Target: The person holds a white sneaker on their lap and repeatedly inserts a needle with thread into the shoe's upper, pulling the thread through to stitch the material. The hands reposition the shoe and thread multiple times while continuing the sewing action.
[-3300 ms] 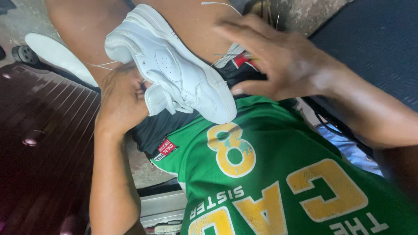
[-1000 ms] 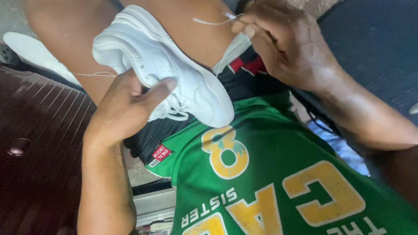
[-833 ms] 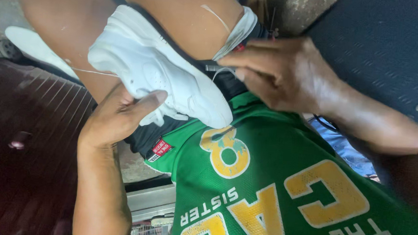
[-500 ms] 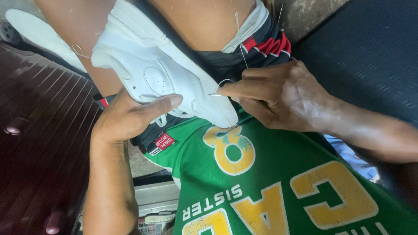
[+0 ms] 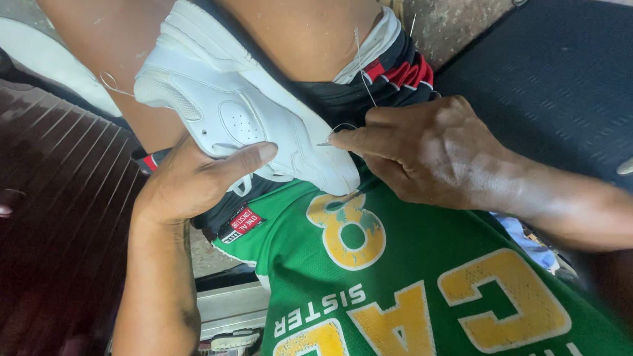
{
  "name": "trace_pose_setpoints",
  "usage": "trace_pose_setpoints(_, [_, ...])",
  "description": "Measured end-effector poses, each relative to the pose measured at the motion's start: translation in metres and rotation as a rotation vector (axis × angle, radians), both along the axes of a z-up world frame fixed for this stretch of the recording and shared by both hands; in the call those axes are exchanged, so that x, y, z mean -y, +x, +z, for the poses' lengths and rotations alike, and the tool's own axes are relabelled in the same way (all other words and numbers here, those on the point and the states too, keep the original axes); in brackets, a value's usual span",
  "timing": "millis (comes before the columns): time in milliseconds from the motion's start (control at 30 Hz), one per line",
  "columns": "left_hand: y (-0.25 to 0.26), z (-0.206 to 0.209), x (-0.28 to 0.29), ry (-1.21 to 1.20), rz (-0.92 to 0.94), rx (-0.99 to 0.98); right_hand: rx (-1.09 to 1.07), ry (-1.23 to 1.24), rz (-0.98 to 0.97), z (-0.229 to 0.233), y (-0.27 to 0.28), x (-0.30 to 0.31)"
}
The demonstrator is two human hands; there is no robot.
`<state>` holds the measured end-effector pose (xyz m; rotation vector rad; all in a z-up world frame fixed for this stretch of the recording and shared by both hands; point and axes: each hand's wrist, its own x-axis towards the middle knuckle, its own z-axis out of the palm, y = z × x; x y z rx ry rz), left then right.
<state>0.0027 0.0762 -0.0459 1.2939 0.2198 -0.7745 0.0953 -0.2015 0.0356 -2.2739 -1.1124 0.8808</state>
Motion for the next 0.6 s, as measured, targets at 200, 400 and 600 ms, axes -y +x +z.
trace_pose_setpoints(200, [0.013,0.008,0.006,0.065,-0.012,-0.039,0.060,-0.211,0.132,0.014,0.009,-0.013])
trace_pose_setpoints(400, [0.028,0.022,0.017,0.143,-0.028,-0.110,0.100,-0.466,0.335,0.021,0.020,-0.032])
trace_pose_setpoints(600, [0.040,0.024,0.031,0.303,-0.109,-0.070,0.123,-0.499,0.469,0.015,0.038,-0.044])
